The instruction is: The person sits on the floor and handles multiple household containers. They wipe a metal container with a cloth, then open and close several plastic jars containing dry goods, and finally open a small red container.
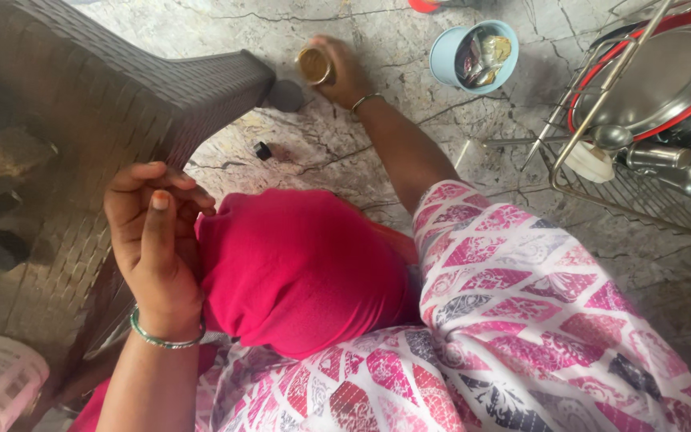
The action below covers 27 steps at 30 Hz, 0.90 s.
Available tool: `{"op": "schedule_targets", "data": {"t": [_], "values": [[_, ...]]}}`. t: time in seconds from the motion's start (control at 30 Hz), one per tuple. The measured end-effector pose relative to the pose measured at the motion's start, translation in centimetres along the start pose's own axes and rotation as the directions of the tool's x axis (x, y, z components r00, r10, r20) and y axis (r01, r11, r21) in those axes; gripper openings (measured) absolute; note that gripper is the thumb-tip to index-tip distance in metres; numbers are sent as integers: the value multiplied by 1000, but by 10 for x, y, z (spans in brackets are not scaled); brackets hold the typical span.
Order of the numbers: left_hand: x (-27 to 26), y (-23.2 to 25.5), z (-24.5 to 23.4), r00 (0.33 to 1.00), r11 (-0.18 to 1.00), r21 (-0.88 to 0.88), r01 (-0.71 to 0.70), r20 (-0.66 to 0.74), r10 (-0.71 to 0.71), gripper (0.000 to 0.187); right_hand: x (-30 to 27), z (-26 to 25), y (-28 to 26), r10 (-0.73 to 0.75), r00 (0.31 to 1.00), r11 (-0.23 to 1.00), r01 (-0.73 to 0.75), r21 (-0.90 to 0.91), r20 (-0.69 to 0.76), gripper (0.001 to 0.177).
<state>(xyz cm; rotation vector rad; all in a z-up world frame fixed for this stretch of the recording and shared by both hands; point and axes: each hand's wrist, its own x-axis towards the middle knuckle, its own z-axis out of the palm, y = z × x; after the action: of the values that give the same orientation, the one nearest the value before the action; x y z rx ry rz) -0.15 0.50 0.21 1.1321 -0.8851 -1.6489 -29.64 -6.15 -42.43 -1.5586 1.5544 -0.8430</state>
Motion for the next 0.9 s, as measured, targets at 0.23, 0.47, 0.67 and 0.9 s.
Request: {"op": "schedule_targets", "data": {"t": [0.23, 0.47, 0.67, 0.9], "values": [[14, 11, 18, 981, 946, 324, -30, 189, -34, 61, 12, -77, -103, 99, 994, 964, -108, 244, 50, 104], [58, 8, 38, 881, 820, 506, -269, 473, -3, 127, 3, -173, -292, -537, 815, 839, 488, 241, 218, 100], [62, 3, 33, 864, 910, 373, -181, 503, -34, 109, 3, -186, -333, -743, 635, 648, 604, 464, 212, 101], [56, -1, 24, 916, 975, 219, 39, 381, -123, 93, 23, -137, -212, -363, 818, 479, -247, 842, 446, 56]]}}
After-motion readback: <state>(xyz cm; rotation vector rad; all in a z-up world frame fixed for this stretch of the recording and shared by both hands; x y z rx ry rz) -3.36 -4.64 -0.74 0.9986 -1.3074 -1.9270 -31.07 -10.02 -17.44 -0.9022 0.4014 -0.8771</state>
